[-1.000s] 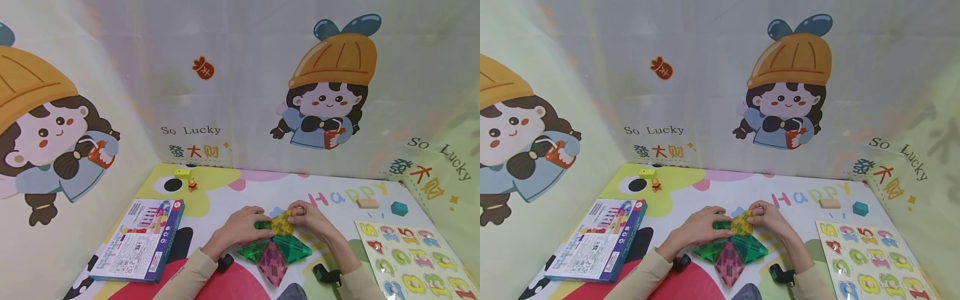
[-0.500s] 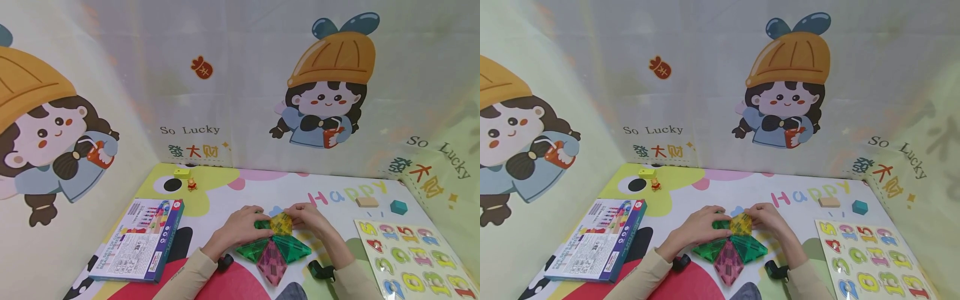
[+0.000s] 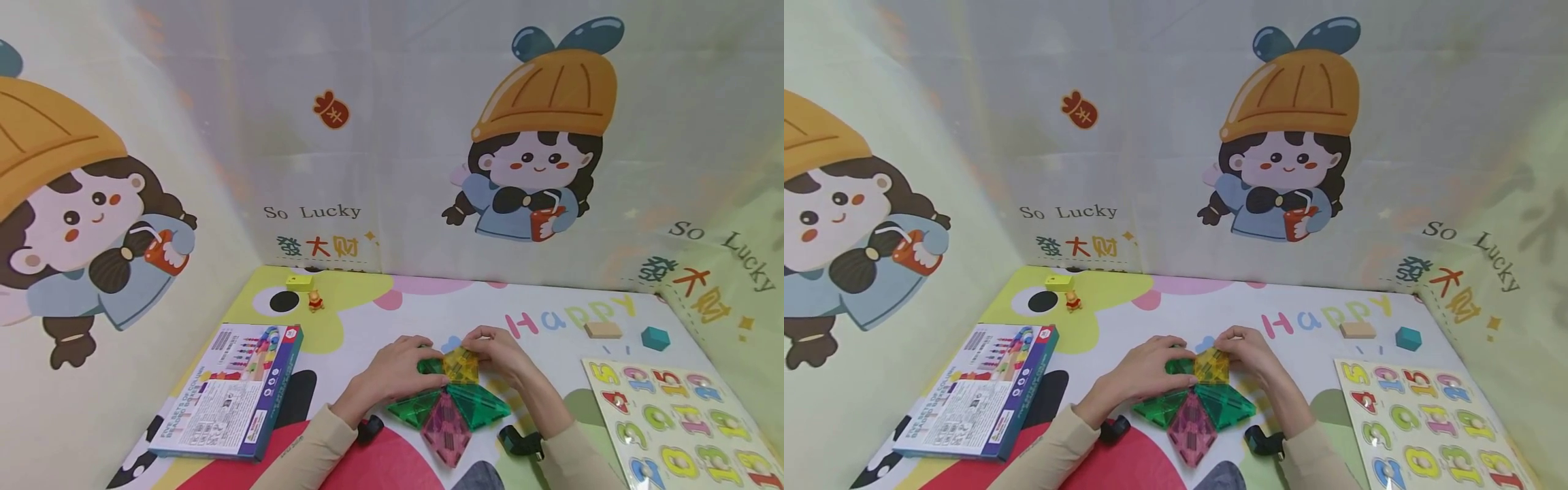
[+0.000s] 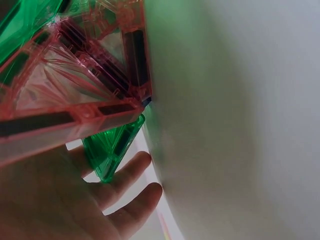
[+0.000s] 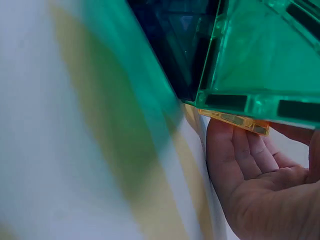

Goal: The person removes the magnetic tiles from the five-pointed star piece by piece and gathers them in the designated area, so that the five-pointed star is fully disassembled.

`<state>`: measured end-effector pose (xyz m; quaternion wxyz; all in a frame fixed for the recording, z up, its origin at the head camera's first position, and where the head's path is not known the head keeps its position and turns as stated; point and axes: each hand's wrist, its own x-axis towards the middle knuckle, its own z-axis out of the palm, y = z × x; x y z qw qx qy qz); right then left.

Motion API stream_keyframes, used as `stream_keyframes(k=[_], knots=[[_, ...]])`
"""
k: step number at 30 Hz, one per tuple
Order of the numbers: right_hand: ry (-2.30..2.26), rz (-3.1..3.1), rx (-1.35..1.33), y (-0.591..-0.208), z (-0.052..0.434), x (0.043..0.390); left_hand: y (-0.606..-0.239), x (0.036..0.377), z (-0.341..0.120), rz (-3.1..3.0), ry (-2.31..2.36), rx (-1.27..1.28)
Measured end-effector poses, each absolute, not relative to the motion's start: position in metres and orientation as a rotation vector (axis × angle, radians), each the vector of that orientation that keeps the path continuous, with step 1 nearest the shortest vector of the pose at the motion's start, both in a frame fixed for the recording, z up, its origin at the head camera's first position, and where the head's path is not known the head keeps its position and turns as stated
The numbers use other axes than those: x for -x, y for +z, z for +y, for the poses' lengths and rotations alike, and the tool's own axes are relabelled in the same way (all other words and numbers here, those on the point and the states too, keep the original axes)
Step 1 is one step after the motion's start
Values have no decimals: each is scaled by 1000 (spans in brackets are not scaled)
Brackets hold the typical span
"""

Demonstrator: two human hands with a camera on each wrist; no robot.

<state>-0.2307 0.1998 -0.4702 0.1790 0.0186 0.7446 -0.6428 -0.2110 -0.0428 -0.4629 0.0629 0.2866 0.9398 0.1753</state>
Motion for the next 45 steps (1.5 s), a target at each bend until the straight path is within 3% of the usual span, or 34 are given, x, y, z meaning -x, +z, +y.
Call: stream_keyframes(k=[12, 29, 45], knots=[[-1914, 2150, -156, -472, 201, 232, -462, 211, -40, 2849, 621, -796], [-2184, 1907, -255, -467, 206, 229, -465, 208, -38, 2776, 680, -1039], [-2428, 1803, -503, -461, 272, 263, -467, 209, -39, 2727, 694, -1150]])
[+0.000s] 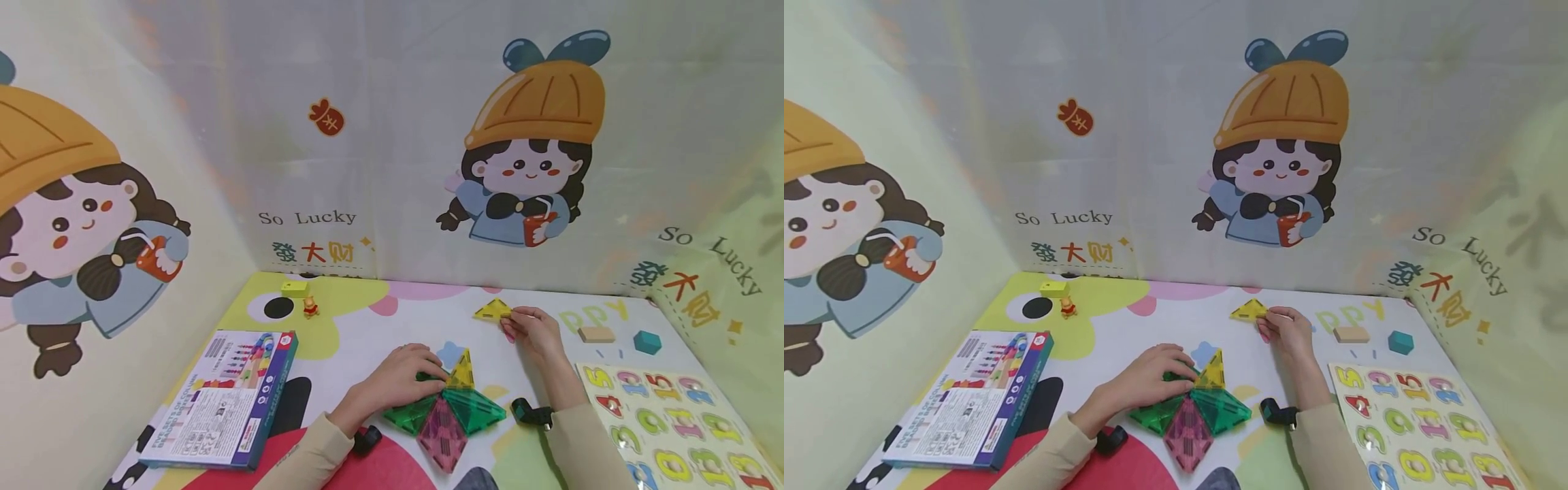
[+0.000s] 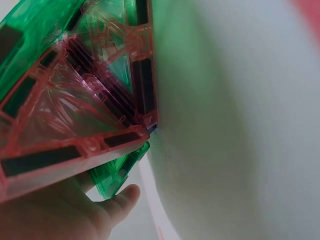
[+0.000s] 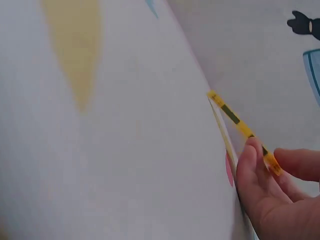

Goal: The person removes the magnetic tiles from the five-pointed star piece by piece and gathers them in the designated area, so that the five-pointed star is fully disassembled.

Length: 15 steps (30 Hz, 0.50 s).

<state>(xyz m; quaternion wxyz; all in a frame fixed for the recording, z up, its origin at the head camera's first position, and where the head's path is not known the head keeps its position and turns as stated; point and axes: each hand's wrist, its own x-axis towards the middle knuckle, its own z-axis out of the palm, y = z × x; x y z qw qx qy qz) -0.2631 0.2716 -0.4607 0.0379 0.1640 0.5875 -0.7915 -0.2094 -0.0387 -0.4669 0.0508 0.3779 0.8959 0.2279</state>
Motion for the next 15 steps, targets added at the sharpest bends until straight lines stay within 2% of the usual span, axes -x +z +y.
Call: stream_keyframes(k=[11, 15], knots=[[-2311, 2026, -572, -462, 279, 268, -471, 211, -40, 2714, 723, -1187], [-2120, 2193, -362, -460, 274, 258, -470, 213, -39, 2710, 726, -1172]])
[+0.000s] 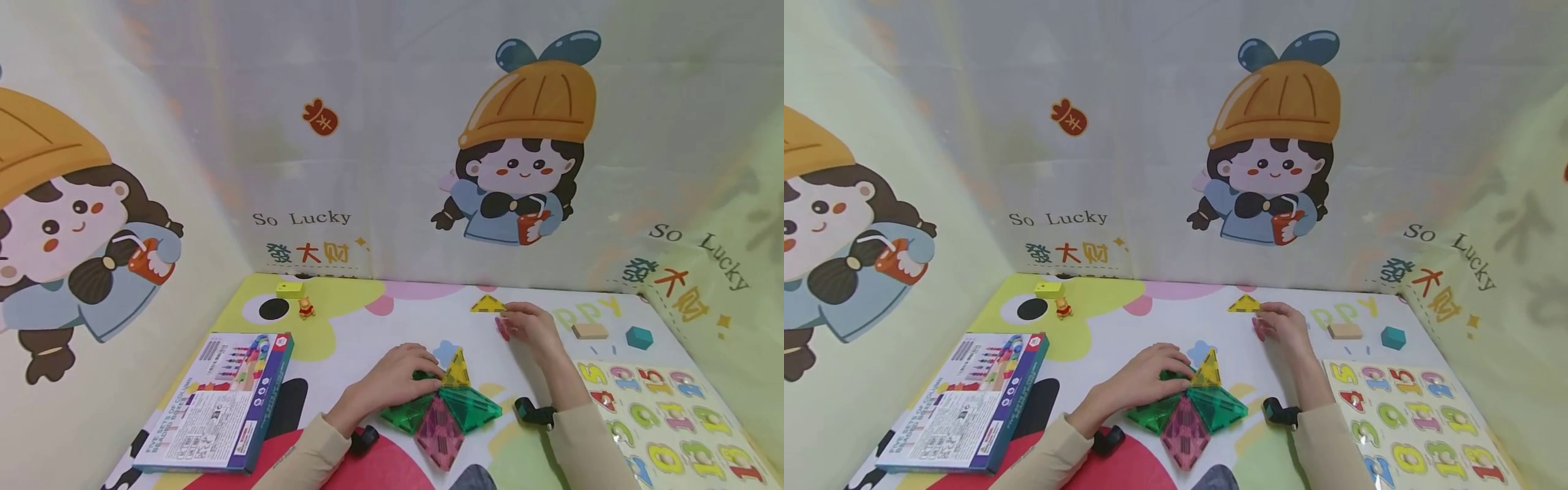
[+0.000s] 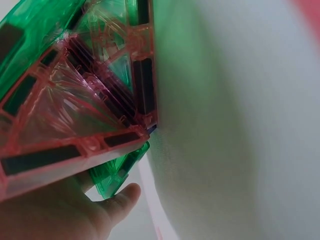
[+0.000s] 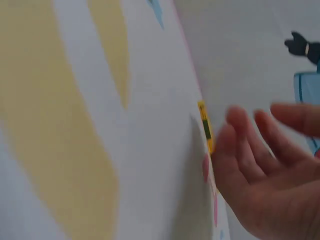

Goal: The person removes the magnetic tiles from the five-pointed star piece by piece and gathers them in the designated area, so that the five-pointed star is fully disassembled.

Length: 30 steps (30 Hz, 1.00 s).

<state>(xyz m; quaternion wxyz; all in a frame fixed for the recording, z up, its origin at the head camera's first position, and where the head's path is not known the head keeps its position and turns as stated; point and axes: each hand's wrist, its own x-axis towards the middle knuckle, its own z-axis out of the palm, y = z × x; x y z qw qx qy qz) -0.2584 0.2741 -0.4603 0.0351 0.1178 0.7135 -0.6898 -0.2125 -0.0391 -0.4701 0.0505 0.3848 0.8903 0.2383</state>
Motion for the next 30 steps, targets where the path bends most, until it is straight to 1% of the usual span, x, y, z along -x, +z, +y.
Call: stream_keyframes(k=[5, 11, 15, 30], knots=[[-1773, 2200, 54, -460, 250, 242, -467, 212, -39, 2723, 712, -1146], [-1589, 2164, 281, -464, 220, 229, -466, 213, -38, 2725, 703, -1142], [-1589, 2153, 301, -468, 215, 227, -466, 211, -39, 2725, 698, -1139], [-1789, 1929, 192, -473, 228, 232, -467, 212, -39, 2711, 726, -1175]])
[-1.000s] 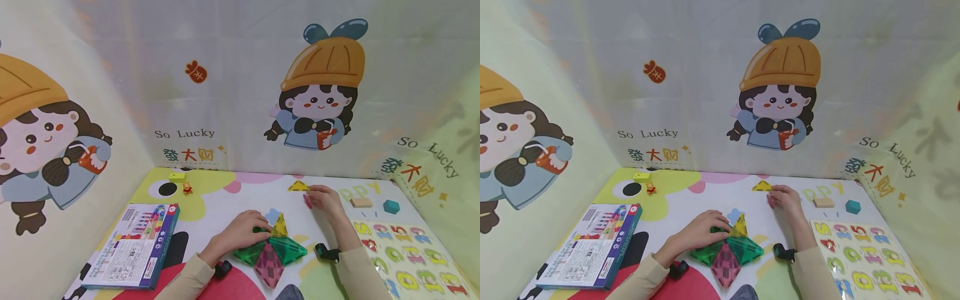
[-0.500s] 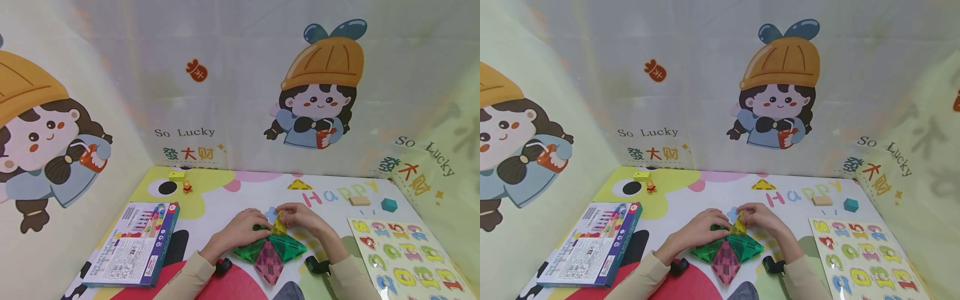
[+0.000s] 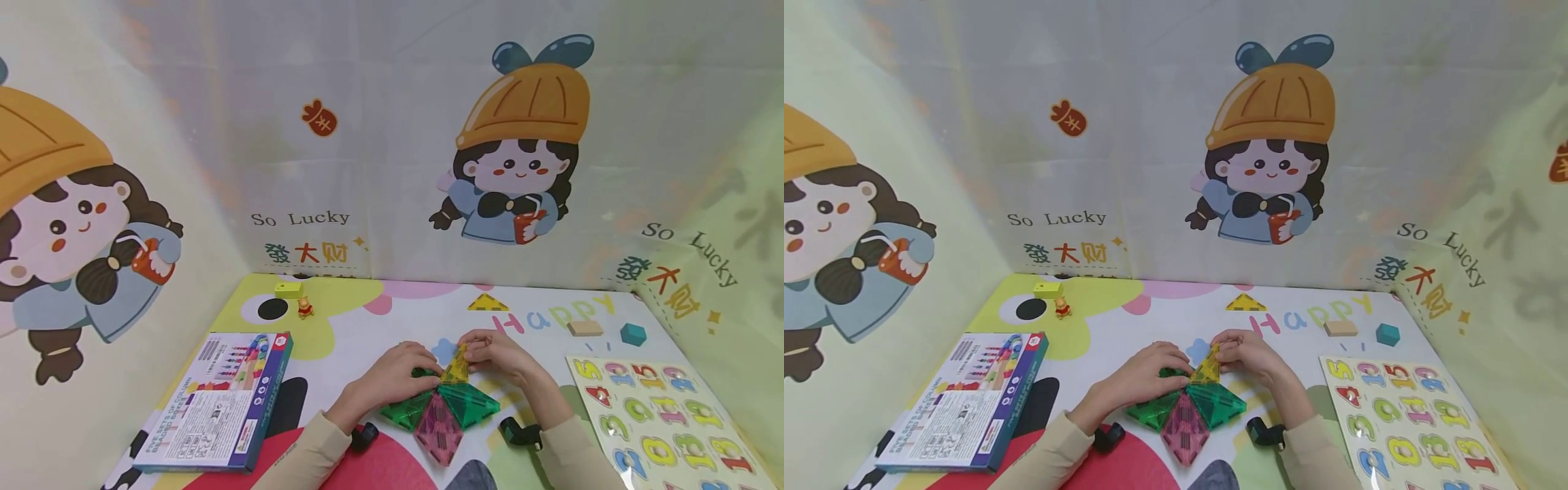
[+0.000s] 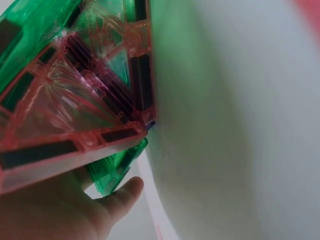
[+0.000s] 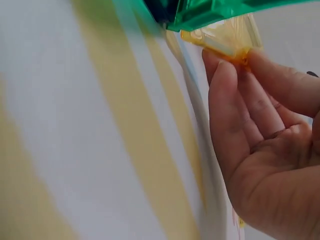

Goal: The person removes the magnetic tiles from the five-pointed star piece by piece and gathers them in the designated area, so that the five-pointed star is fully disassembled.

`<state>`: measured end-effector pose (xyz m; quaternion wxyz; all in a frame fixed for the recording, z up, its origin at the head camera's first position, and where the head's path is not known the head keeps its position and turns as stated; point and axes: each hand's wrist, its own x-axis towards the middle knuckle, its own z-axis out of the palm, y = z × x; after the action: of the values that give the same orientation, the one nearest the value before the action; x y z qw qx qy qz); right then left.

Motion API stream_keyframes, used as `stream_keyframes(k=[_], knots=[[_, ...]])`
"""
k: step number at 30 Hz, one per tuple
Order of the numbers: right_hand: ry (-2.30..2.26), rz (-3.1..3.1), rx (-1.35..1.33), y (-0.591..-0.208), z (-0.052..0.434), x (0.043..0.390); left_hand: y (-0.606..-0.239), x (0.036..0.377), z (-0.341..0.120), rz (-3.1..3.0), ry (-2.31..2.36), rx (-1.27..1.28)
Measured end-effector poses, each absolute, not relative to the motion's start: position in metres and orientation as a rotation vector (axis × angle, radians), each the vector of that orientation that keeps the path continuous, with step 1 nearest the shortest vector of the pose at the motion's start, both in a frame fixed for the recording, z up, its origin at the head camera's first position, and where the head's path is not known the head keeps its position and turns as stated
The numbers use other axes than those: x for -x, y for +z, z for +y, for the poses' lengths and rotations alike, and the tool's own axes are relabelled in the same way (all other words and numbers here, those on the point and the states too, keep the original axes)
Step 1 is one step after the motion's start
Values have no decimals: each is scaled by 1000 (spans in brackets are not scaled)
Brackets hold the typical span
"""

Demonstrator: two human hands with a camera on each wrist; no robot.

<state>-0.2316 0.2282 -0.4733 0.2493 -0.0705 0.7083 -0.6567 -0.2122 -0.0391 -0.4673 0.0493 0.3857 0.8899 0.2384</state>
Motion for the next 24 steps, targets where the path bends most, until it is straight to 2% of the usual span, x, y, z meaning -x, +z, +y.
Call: stream_keyframes(k=[24], knots=[[-1891, 1872, 264, -474, 242, 232, -465, 210, -40, 2693, 777, -1092]])
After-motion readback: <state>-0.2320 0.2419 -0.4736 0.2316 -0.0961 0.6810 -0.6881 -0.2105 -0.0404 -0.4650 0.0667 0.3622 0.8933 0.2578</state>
